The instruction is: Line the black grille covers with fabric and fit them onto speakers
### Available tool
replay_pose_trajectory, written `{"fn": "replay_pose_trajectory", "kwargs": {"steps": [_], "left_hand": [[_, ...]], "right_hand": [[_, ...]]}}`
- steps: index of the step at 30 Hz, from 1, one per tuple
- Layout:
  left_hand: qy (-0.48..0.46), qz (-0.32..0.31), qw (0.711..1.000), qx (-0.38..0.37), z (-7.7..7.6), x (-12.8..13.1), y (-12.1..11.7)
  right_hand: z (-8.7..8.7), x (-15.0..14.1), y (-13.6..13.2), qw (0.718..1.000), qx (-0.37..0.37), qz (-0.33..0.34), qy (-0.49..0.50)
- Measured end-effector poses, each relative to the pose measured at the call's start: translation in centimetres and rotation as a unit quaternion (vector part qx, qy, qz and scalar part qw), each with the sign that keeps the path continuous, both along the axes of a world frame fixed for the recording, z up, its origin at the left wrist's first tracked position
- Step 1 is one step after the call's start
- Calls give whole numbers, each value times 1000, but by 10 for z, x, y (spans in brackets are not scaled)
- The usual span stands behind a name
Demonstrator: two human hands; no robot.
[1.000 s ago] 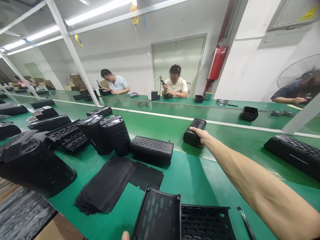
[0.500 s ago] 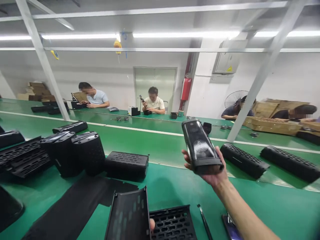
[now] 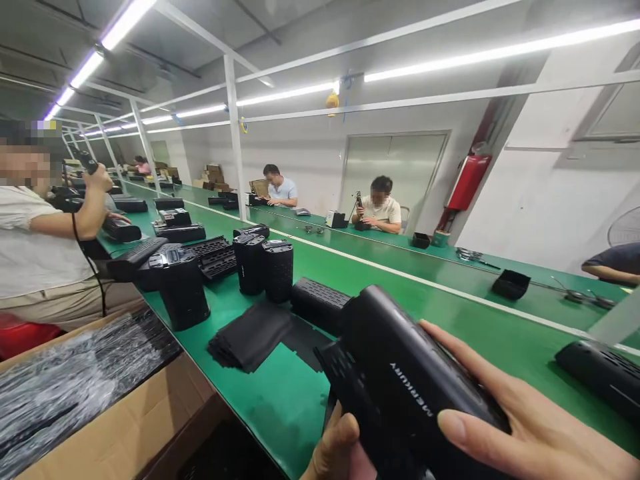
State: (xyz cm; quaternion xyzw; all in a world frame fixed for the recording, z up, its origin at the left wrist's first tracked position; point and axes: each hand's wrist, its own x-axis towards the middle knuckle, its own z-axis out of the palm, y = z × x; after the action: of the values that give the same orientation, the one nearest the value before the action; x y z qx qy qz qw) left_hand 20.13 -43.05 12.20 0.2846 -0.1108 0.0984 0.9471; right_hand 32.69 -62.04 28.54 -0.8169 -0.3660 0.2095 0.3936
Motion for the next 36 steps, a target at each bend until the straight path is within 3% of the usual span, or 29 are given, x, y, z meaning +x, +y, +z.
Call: {"fn": "replay_pose_trajectory", "kwargs": {"steps": [6, 15, 21, 24, 26, 28, 30, 33, 36], "left_hand": [[-38, 17, 999, 13, 12, 2, -12], [-78, 31, 996, 16, 23, 1, -5], [-65, 56, 996, -1, 29, 8, -2], [-68, 107, 992, 2, 38, 14, 6], [-67, 146, 987, 10, 42, 18, 8], [-62, 173, 983, 14, 42, 22, 6], [-56, 176, 982, 21, 40, 25, 6], [-52, 155, 985, 61, 40, 22, 23], [-46, 201, 967, 148, 52, 8, 66]], "right_hand": [[2, -22, 32, 989, 11, 88, -122], [-17, -25, 40, 979, -56, 93, -172], [4, -23, 45, 974, -97, 88, -185], [-14, -25, 33, 968, 21, 20, -248], [-44, -29, 25, 945, 126, -44, -297], [-74, -32, 23, 925, 182, -77, -326], [-93, -34, 25, 910, 225, -104, -333], [-95, -30, 22, 904, 246, -104, -333], [-85, -25, 3, 910, 227, -108, -329]]}}
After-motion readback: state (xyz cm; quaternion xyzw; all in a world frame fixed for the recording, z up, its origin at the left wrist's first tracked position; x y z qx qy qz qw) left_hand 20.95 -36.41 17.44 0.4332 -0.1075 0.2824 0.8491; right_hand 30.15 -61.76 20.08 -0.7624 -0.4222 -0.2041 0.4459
